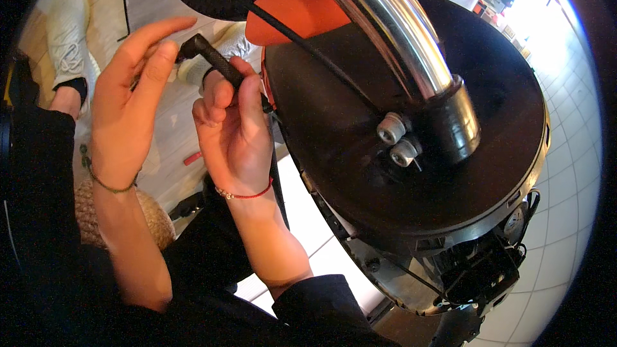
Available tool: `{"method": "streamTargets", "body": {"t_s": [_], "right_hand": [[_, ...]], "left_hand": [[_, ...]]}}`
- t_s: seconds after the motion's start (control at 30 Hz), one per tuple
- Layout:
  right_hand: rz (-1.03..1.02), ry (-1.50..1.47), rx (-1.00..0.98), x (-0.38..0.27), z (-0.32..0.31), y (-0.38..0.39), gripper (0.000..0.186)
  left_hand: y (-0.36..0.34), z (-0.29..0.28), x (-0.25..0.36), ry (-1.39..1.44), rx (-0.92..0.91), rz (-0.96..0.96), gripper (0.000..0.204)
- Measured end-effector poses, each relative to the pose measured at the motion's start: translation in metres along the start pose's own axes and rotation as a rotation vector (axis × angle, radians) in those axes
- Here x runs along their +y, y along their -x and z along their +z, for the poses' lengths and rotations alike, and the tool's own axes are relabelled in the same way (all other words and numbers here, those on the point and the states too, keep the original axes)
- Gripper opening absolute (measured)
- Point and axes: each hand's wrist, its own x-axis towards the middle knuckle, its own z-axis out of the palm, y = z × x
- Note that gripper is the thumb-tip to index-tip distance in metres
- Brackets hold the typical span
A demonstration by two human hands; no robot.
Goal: Repairing a motorcycle by removing or installing fairing screws with a screwdriver.
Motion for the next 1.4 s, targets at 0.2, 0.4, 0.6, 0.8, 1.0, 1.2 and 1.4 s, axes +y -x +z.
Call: {"method": "streamTargets", "body": {"t_s": [0.2,0.4,0.6,0.8,1.0,1.2,1.4], "right_hand": [[0.047,-0.043,-0.014,-0.001,-0.006,0.001,0.027],[0.045,-0.087,-0.027,0.003,-0.003,0.0,0.026],[0.014,0.055,0.001,0.0,-0.008,0.0,0.026],[-0.006,0.148,-0.003,-0.001,-0.011,0.001,0.025],[0.102,-0.005,-0.09,-0.001,-0.005,0.0,0.03],[0.022,0.051,-0.058,-0.002,-0.011,0.002,0.029],[0.001,0.058,0.182,0.004,0.006,0.002,0.029]], "left_hand": [[-0.007,0.013,0.037,-0.044,-0.006,-0.166,0.018],[-0.008,0.01,0.003,0.029,0.011,-0.14,0.013],[0.001,0.011,-0.006,0.489,-0.113,-0.028,0.016],[0.0,0.012,0.011,0.18,0.011,-0.258,0.017],[-0.006,-0.007,-0.008,-0.033,-0.07,0.054,0.02],[-0.002,-0.004,0.006,0.254,-0.196,-0.083,0.02],[-0.003,0.004,0.021,0.106,-0.167,-0.224,0.013]]}}
